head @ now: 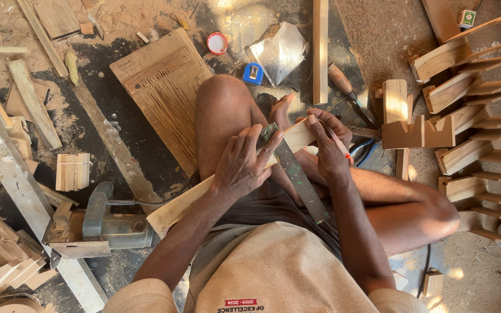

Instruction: The person sits on the workshop floor, measures and marks wooden strips with a steel ruler and pencil, cuts small wood pieces with a handheld circular saw, and fits the cut pieces together with small wooden parts, placing finished pieces with a row of similar assembled parts.

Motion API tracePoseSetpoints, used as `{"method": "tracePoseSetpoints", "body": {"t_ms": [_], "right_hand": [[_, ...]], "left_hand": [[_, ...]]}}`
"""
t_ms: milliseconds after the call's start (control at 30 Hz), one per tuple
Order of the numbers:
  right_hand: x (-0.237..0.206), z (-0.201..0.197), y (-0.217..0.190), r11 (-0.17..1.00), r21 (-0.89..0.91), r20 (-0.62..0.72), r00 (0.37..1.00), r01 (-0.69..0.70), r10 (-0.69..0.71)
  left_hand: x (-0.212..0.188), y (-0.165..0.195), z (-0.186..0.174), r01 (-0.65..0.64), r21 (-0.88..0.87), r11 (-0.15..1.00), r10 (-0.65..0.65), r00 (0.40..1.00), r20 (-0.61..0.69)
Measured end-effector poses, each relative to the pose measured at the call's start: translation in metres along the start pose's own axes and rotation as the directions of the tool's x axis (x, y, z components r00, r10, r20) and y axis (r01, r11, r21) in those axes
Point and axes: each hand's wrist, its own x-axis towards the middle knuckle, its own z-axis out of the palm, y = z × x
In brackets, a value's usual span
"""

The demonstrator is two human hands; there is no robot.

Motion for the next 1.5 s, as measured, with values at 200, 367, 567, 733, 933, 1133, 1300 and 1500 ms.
{"method": "tracePoseSetpoints", "body": {"t_ms": [200,367,567,733,933,1133,1300,1500], "right_hand": [[-0.003,-0.007,0.016,1.0,-0.015,-0.011,1.0,-0.007,0.007],[-0.01,-0.01,0.026,0.999,-0.037,-0.036,0.999,-0.017,0.016],[-0.001,0.004,0.028,0.999,0.0,0.011,0.999,-0.041,0.041],[-0.005,0.027,0.036,0.993,0.017,0.026,0.993,-0.116,0.115],[-0.003,0.021,0.013,0.994,-0.097,0.105,0.993,-0.041,0.052],[-0.013,-0.01,0.016,0.829,-0.503,-0.003,0.96,0.242,-0.282],[-0.059,-0.018,0.017,0.893,-0.198,0.3,0.893,0.403,-0.336],[-0.07,-0.006,0.003,0.584,-0.493,0.458,0.763,0.645,-0.456]], "left_hand": [[-0.013,-0.001,0.006,-0.029,-0.053,0.998,0.025,0.997,-0.076],[-0.019,0.001,0.005,-0.055,-0.038,0.998,0.052,0.994,-0.094],[-0.022,-0.019,0.005,-0.071,0.079,0.994,0.077,0.994,-0.073],[-0.037,-0.032,-0.002,-0.077,0.158,0.984,0.089,0.994,-0.07],[-0.027,-0.024,-0.012,-0.078,0.162,0.984,0.088,0.995,-0.054],[-0.026,-0.025,-0.006,-0.082,0.168,0.982,0.096,0.992,-0.077],[-0.031,-0.024,0.002,-0.09,0.167,0.982,0.105,0.991,-0.084],[-0.032,-0.018,0.014,-0.077,0.169,0.983,0.087,0.995,-0.052]]}}
